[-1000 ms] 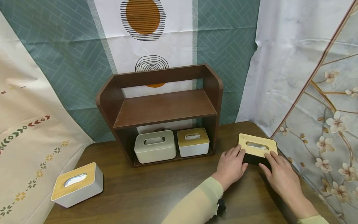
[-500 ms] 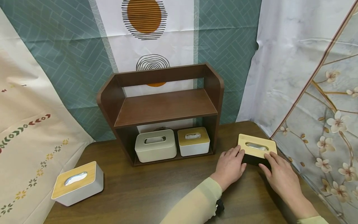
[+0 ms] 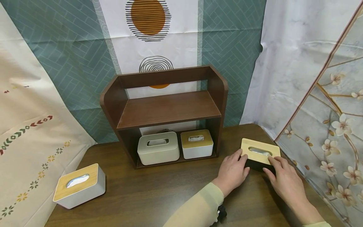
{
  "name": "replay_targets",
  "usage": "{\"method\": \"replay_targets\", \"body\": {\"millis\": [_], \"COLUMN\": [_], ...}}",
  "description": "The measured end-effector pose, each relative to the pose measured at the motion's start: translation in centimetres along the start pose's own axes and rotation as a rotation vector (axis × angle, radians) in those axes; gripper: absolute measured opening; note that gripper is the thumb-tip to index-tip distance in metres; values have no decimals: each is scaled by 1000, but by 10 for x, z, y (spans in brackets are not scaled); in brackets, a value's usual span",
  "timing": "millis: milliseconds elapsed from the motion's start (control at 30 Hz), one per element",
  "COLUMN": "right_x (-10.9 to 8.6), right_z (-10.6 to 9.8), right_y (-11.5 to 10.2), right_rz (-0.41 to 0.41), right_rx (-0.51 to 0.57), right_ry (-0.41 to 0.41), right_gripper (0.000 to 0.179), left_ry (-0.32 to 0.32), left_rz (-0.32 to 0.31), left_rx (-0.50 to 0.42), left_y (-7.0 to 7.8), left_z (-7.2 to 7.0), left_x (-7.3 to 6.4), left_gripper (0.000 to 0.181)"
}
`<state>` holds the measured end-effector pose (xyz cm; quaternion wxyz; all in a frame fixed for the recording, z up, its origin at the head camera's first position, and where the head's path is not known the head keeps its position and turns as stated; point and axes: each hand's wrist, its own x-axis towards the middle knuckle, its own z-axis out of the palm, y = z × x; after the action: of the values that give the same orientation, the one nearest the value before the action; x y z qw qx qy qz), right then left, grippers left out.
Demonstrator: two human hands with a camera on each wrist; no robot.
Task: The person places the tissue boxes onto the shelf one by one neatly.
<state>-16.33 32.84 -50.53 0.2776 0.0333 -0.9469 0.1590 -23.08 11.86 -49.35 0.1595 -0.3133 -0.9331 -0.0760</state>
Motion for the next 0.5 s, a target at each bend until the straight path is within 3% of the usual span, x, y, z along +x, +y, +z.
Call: {"method": "replay_targets", "body": {"millis": [167,367,500], "right_x": [0,1,1], "right_z": [3,6,7], "right_y": [5,7,9], "right_rz": [-7,-27,-16], "right_rx": [-8,16,41], "right_ry": [6,33,48], "right_gripper": [53,54,51], "left_ry": [56,-5,-13], "left_rz": [-4,-20,-46], "left_rx": [-42,-99,-149], "left_y": [-1,-2,-2], "left_z": [6,12,15], "left_x": [4,9,12], "left_gripper": [46,54,54]}}
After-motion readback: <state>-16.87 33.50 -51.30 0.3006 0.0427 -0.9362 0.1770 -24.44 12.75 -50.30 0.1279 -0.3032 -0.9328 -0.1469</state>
